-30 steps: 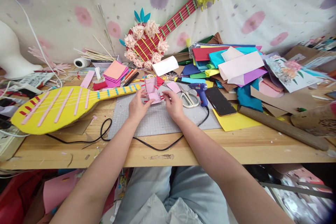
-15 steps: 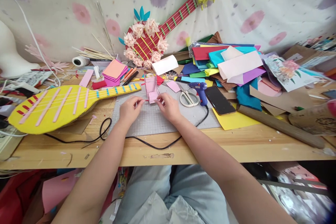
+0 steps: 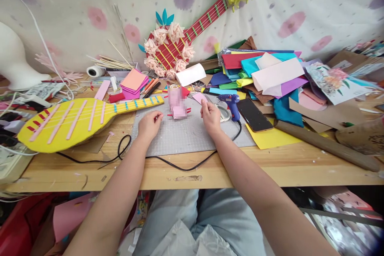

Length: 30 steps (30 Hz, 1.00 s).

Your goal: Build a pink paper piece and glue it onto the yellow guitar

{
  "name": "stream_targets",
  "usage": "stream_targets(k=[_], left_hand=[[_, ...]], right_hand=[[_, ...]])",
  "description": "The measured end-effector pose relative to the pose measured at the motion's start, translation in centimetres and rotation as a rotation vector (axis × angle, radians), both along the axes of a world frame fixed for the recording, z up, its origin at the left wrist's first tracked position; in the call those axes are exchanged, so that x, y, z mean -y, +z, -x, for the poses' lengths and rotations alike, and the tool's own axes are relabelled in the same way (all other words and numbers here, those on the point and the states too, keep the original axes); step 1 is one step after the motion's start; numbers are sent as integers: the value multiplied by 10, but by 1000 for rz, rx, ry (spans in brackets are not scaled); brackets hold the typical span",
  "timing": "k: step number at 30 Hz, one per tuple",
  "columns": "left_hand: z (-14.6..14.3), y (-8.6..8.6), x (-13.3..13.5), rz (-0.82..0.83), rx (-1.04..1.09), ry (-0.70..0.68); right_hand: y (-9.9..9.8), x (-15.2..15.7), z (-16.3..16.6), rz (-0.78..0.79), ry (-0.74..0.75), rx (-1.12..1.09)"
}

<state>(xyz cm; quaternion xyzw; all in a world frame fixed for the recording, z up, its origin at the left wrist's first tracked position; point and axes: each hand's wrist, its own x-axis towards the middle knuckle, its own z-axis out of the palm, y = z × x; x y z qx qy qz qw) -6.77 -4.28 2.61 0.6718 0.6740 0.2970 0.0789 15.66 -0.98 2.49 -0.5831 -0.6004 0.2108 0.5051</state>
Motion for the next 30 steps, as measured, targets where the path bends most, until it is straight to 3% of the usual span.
stream_targets(k=[12,19,24,30], left_hand=[[-2,-5,-9,-49,17,-75],[-12,-6,-5,-24,4,-114],[-21,-3,-1,12,17,-81],[-19,0,2,83,153,18]], right_hand=[[-10,-7,5,-62,7,-77],[-5,-5,2,68,16,-190],[1,2,3,34,8,-84],[1,13,16,-28,184,139]])
